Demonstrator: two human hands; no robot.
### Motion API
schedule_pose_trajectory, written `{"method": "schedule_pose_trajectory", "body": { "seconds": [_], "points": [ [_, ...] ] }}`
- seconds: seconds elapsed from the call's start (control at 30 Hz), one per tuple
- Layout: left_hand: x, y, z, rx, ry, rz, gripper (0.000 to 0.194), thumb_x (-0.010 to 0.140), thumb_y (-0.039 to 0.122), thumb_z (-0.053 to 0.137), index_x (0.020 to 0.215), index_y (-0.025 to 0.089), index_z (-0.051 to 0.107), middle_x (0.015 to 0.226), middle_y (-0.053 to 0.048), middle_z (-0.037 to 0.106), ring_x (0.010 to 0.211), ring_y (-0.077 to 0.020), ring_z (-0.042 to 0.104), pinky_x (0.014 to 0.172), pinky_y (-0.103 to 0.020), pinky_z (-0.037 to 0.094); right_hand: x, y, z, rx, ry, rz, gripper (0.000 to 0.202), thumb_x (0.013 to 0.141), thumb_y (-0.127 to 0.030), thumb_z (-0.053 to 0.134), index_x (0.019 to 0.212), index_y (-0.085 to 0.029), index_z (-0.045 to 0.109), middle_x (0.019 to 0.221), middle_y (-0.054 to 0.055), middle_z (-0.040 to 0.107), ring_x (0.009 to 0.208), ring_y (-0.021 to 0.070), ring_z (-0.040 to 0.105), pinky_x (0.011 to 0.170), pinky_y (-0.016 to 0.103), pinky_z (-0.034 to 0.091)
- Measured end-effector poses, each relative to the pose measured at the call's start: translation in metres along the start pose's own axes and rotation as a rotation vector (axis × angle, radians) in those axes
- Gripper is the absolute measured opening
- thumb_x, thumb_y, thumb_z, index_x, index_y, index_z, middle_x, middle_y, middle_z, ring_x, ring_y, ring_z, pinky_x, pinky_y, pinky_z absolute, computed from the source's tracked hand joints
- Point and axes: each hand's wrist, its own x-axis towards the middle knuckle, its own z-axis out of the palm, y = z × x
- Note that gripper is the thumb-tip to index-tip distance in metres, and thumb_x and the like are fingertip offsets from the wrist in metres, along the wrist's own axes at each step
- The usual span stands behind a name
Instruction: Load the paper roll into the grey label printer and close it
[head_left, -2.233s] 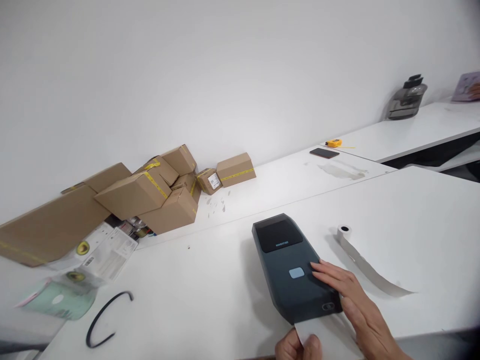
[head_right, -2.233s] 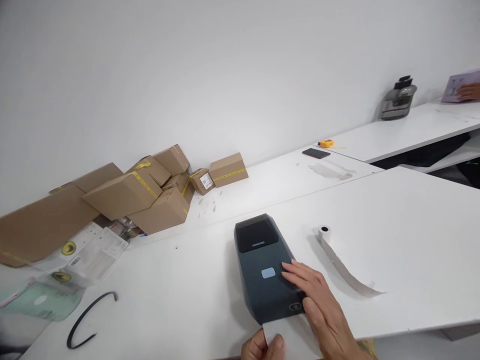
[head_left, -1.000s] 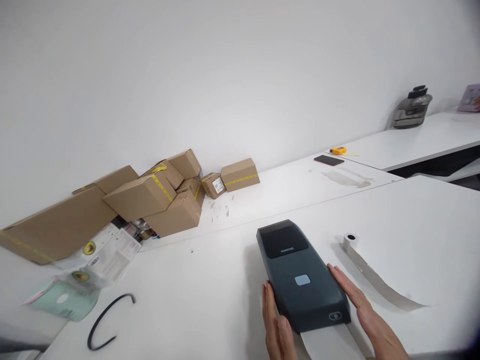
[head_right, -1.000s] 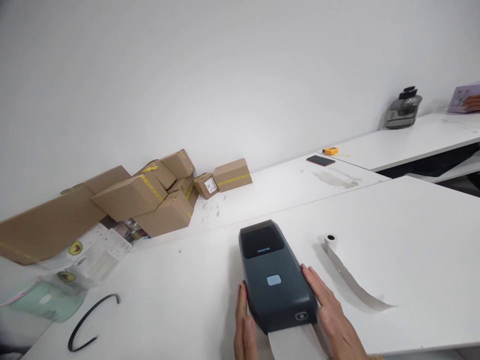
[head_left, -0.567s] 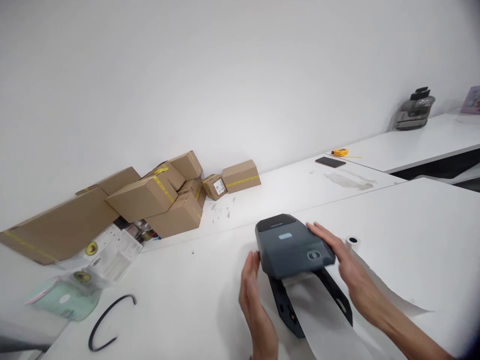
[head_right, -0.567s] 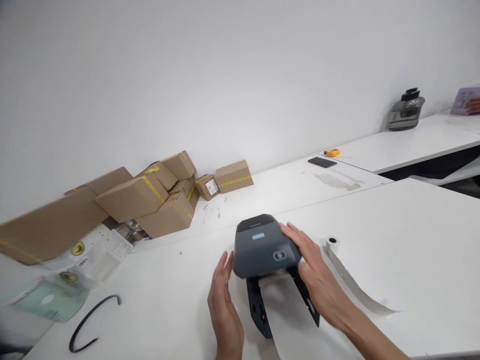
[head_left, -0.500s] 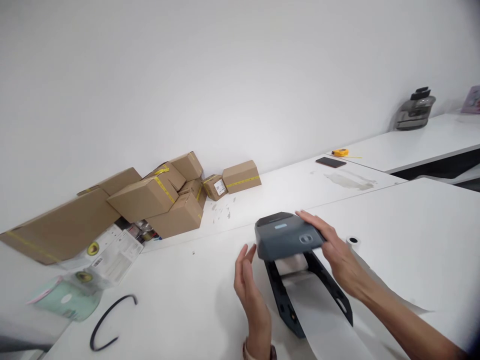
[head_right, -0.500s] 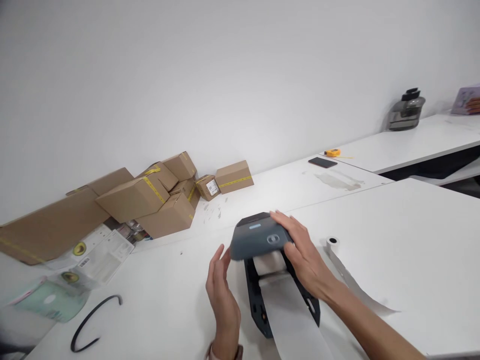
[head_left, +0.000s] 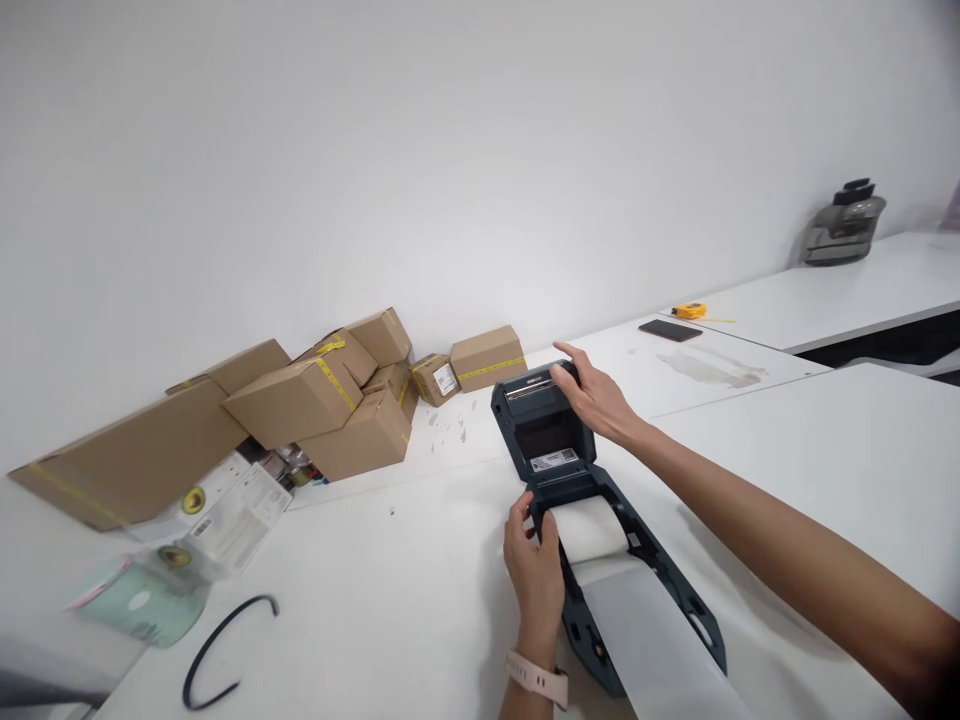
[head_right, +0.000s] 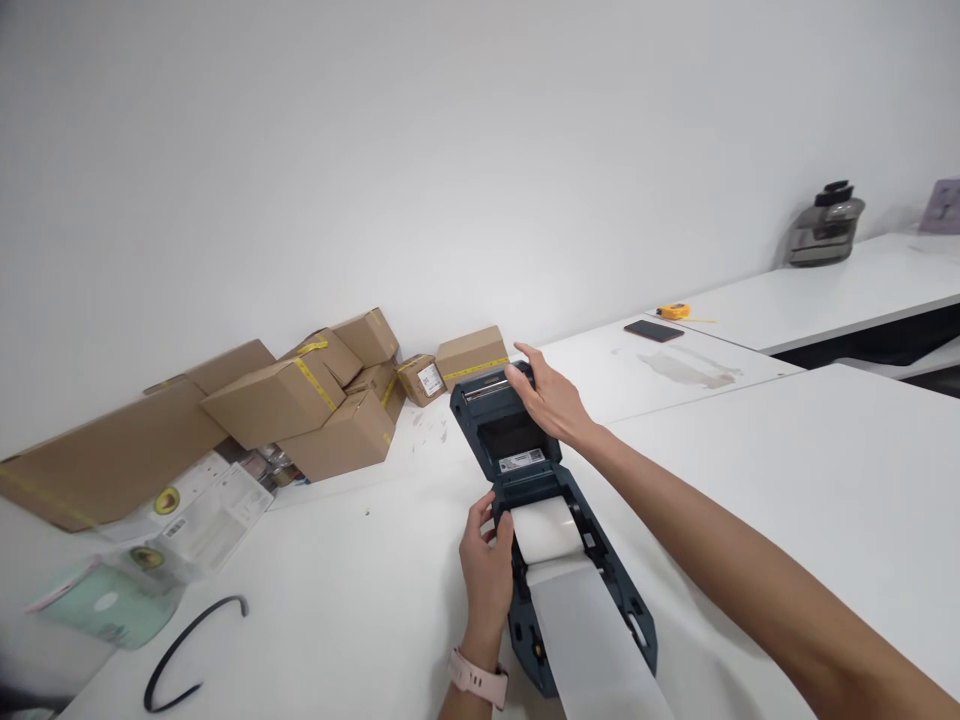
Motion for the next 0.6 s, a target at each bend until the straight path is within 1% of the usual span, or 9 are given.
{"method": "schedule_pose_trajectory", "body": {
  "seconds": [0.17,0.23,0.27,0.33,0.4,0.43,0.47,0.5,0.6],
  "points": [
    [0.001,-0.002,0.001,0.009,0.012,0.016,0.045,0.09,0.039,0.056,0.129,0.017,0.061,0.133,-0.016,0.064,0.122,-0.0262,0.058,0.099,-0.037,0.048,0.011,0.009,0.004,0.012,-0.026,0.023,0.066,0.097,-0.067,0.029,0.145,-0.024,0.045,0.097,0.01,0.073,0.088,0.0321,0.07,0.082,0.05,0.053],
    [0.001,-0.003,0.0,-0.005,0.023,0.009,0.046,0.089,0.04,0.059,0.128,0.018,0.063,0.131,-0.015,0.066,0.121,-0.0268,0.06,0.098,-0.037,0.049,0.008,0.007,-0.001,0.014,-0.028,0.013,0.066,0.097,-0.066,0.033,0.148,-0.025,0.041,0.114,0.013,0.071,0.099,0.033,0.069,0.086,0.051,0.054],
    [0.001,-0.002,0.0,-0.007,0.026,0.005,0.046,0.088,0.041,0.059,0.128,0.018,0.063,0.13,-0.015,0.066,0.12,-0.0268,0.061,0.097,-0.037,0.049,0.002,0.005,-0.004,0.022,0.003,-0.021,0.066,0.097,-0.065,0.037,0.15,-0.025,0.037,0.126,0.014,0.066,0.108,0.0331,0.067,0.09,0.051,0.053],
    [0.0,-0.001,-0.001,-0.007,0.022,-0.008,0.046,0.089,0.042,0.059,0.129,0.02,0.063,0.132,-0.015,0.065,0.117,-0.0263,0.062,0.097,-0.037,0.049,-0.018,-0.001,-0.012,0.053,0.174,-0.145,0.062,0.096,-0.058,0.047,0.147,-0.025,0.039,0.139,0.015,0.057,0.119,0.0307,0.062,0.098,0.048,0.05],
    [0.0,0.0,0.0,-0.004,0.018,-0.013,0.045,0.089,0.041,0.057,0.129,0.02,0.062,0.133,-0.014,0.065,0.115,-0.0258,0.063,0.096,-0.036,0.05,-0.045,-0.004,-0.019,0.083,0.347,-0.285,0.041,0.096,-0.047,0.053,0.13,-0.025,0.054,0.124,0.012,0.065,0.11,0.026,0.065,0.095,0.043,0.052],
    [0.0,0.0,0.0,0.002,0.02,-0.011,0.044,0.09,0.04,0.057,0.128,0.02,0.061,0.133,-0.014,0.065,0.115,-0.0257,0.064,0.095,-0.036,0.05,-0.059,-0.004,-0.021,0.088,0.331,-0.331,0.029,0.096,-0.042,0.054,0.119,-0.025,0.06,0.112,0.009,0.069,0.101,0.0239,0.067,0.09,0.04,0.053],
    [0.0,0.001,0.0,0.012,0.022,-0.009,0.043,0.09,0.039,0.057,0.128,0.02,0.061,0.132,-0.014,0.066,0.114,-0.0257,0.064,0.094,-0.036,0.05,-0.072,-0.002,-0.022,0.079,0.221,-0.348,0.021,0.097,-0.04,0.054,0.11,-0.025,0.063,0.102,0.007,0.07,0.095,0.0226,0.068,0.086,0.038,0.054],
    [0.0,0.001,0.0,0.026,0.025,-0.007,0.043,0.09,0.039,0.056,0.128,0.02,0.06,0.131,-0.014,0.066,0.113,-0.0259,0.065,0.094,-0.036,0.051,-0.083,0.001,-0.021,0.056,0.029,-0.343,0.02,0.097,-0.039,0.054,0.107,-0.025,0.065,0.101,0.007,0.071,0.094,0.0225,0.069,0.084,0.037,0.055],
    [0.001,0.002,-0.001,0.066,0.015,-0.013,0.043,0.091,0.038,0.055,0.13,0.02,0.056,0.131,-0.014,0.067,0.114,-0.0261,0.066,0.095,-0.037,0.05,-0.099,0.015,-0.012,-0.075,-0.629,-0.258,0.042,0.089,-0.04,0.061,0.127,-0.023,0.063,0.126,0.012,0.068,0.114,0.0296,0.066,0.094,0.043,0.053]
  ]
}}
